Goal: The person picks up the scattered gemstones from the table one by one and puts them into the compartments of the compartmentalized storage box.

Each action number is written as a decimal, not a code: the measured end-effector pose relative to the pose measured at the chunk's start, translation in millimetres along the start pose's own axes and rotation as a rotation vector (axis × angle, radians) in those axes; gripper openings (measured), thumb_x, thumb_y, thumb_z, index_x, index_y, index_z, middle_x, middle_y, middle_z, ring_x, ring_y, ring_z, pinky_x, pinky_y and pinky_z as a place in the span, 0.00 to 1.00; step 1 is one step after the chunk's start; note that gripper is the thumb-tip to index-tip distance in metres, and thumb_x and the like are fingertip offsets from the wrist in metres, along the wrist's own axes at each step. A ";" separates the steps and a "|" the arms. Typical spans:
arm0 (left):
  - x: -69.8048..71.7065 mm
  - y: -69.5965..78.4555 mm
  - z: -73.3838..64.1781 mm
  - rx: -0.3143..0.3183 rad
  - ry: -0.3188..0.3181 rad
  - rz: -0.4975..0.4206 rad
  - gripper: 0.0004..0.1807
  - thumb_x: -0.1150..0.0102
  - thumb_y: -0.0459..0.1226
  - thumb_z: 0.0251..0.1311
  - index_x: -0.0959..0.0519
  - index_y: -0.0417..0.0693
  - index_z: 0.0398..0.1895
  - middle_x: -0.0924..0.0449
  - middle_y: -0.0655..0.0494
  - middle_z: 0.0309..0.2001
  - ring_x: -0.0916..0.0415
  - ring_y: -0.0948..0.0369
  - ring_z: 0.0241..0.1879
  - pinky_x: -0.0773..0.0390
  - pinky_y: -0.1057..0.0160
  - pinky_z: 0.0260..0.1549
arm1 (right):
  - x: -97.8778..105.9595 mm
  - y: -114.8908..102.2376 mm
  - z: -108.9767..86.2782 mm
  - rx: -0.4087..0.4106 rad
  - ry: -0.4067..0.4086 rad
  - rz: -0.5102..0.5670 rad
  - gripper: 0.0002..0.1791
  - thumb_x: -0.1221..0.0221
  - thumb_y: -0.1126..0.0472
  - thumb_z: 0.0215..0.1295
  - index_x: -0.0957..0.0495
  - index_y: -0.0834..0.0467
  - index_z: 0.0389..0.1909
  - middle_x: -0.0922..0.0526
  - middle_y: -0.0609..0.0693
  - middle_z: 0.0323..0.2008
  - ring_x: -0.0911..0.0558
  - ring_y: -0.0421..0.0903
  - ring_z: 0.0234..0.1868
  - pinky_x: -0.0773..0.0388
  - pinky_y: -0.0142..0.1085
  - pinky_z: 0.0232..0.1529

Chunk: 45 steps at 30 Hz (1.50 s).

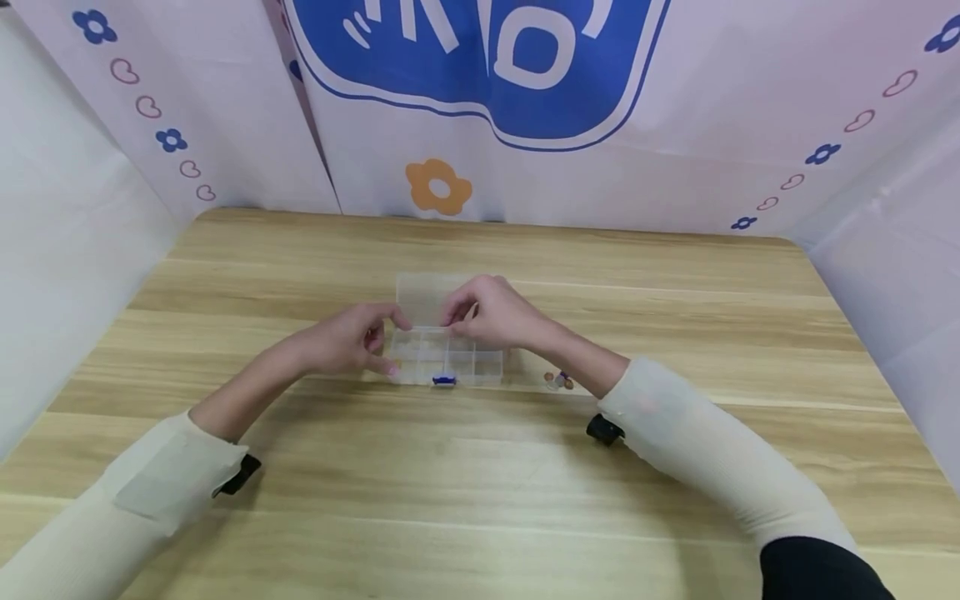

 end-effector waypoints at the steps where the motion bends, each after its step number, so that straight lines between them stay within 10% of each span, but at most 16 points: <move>1: -0.6 0.4 0.2 -0.002 0.000 0.001 0.28 0.25 0.30 0.57 0.26 0.29 0.58 0.35 0.57 0.22 0.37 0.62 0.24 0.34 0.65 0.26 | 3.3 1.0 -3.7 0.001 0.003 0.005 0.03 0.33 0.70 0.66 0.11 0.63 0.38 0.11 0.50 0.36 0.15 0.45 0.41 0.17 0.35 0.45; 20: -2.2 1.7 0.4 -0.004 -0.005 0.006 0.29 0.25 0.30 0.57 0.27 0.29 0.59 0.36 0.58 0.23 0.37 0.61 0.25 0.32 0.65 0.26 | 43.5 59.3 -72.3 -0.120 -0.020 -0.067 0.01 0.31 0.69 0.64 0.13 0.64 0.35 0.13 0.48 0.31 0.17 0.44 0.36 0.18 0.39 0.42; 45: -1.7 2.1 0.4 0.001 -0.013 0.012 0.28 0.25 0.30 0.58 0.27 0.30 0.59 0.36 0.58 0.23 0.38 0.62 0.25 0.33 0.65 0.26 | 43.4 81.4 -97.8 -0.097 -0.191 0.008 0.05 0.33 0.76 0.60 0.13 0.64 0.33 0.13 0.52 0.34 0.20 0.45 0.36 0.20 0.38 0.43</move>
Point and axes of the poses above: each hand's wrist, its own z-axis towards the middle knuckle, its own x-axis out of the back of the hand, y = z × x, the point moved 5 cm from there along z, towards the middle knuckle
